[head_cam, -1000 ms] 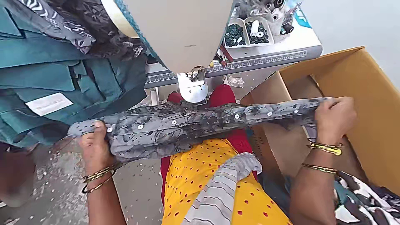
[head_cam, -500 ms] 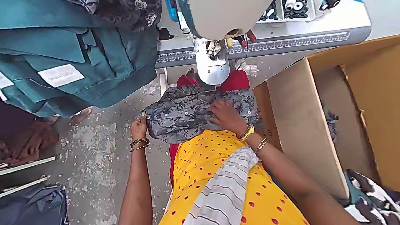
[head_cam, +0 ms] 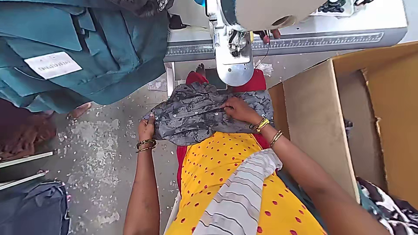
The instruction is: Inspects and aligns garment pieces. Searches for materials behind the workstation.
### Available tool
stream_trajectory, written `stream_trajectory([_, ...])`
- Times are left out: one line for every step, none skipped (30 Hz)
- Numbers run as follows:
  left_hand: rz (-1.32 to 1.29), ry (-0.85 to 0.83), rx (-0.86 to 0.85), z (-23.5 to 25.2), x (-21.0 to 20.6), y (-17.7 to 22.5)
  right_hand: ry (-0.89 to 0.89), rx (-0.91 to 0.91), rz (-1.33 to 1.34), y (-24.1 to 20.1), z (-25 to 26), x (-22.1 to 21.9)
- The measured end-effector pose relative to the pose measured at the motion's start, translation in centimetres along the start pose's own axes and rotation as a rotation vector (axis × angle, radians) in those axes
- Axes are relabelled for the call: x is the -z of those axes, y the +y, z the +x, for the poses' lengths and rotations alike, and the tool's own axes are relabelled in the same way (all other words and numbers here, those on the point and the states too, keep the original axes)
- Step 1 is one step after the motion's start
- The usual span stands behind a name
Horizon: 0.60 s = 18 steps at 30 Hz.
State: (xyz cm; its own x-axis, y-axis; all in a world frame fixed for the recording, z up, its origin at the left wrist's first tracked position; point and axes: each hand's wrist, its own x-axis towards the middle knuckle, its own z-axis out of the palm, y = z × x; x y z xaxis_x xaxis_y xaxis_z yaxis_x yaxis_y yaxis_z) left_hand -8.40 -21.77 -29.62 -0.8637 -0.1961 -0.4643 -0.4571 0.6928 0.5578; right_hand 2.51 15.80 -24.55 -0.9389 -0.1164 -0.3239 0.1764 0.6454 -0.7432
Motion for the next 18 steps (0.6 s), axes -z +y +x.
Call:
stream_trajectory([0.005,0.002,0.011,0.0,0.1,0.2,-0.017,-0.029,0.037,-0.4,-0.1,0.2])
stream_trajectory([0.016,0.002,0.017,0.0,0.2,0.3,-0.027,-0.050,0.078,-0.8,-0.3,0.5])
stream_trajectory([0.035,-0.001,0.019,0.2,0.2,0.3,-0.034,-0.063,0.110,-1.1,-0.4,0.7])
stream_trajectory([0.054,-0.002,0.020,0.3,0.2,0.3,-0.042,-0.073,0.134,-1.3,-0.5,0.8])
stream_trajectory([0.073,-0.004,0.020,0.4,0.2,0.3,-0.051,-0.079,0.147,-1.4,-0.5,0.9])
stream_trajectory([0.088,-0.009,0.025,0.4,0.1,0.4,-0.055,-0.078,0.154,-1.4,-0.5,1.0])
stream_trajectory([0.107,-0.015,0.033,0.3,0.0,0.6,-0.057,-0.074,0.154,-1.3,-0.4,1.0])
stream_trajectory([0.123,-0.020,0.042,0.4,-0.1,0.6,-0.054,-0.067,0.147,-1.0,-0.3,0.9])
stream_trajectory([0.132,-0.032,0.053,0.5,-0.3,0.5,-0.050,-0.058,0.137,-0.7,-0.2,0.7])
stream_trajectory([0.125,-0.045,0.060,0.6,-0.6,0.3,-0.045,-0.050,0.123,-0.4,-0.1,0.5])
stream_trajectory([0.113,-0.062,0.072,0.9,-0.9,0.0,-0.034,-0.043,0.102,0.0,0.0,0.2])
stream_trajectory([0.095,-0.087,0.092,1.1,-1.3,-0.3,-0.026,-0.042,0.079,0.2,0.0,0.0])
stream_trajectory([0.086,-0.107,0.117,1.4,-1.6,-0.5,-0.018,-0.045,0.059,0.3,-0.1,-0.1])
stream_trajectory([0.090,-0.105,0.144,1.4,-2.0,-0.3,-0.021,-0.052,0.054,0.3,-0.2,-0.2])
stream_trajectory([0.119,-0.057,0.156,1.0,-2.3,0.2,-0.023,-0.056,0.048,0.3,-0.3,-0.2])
stream_trajectory([0.174,0.043,0.126,-0.2,-2.5,1.4,-0.021,-0.057,0.046,0.4,-0.4,-0.2])
stream_trajectory([0.220,0.154,0.026,-1.9,-2.8,2.7,-0.020,-0.062,0.048,0.5,-0.5,-0.2])
stream_trajectory([0.250,0.238,-0.167,-3.7,-3.3,3.8,-0.023,-0.076,0.052,0.4,-0.5,-0.1])
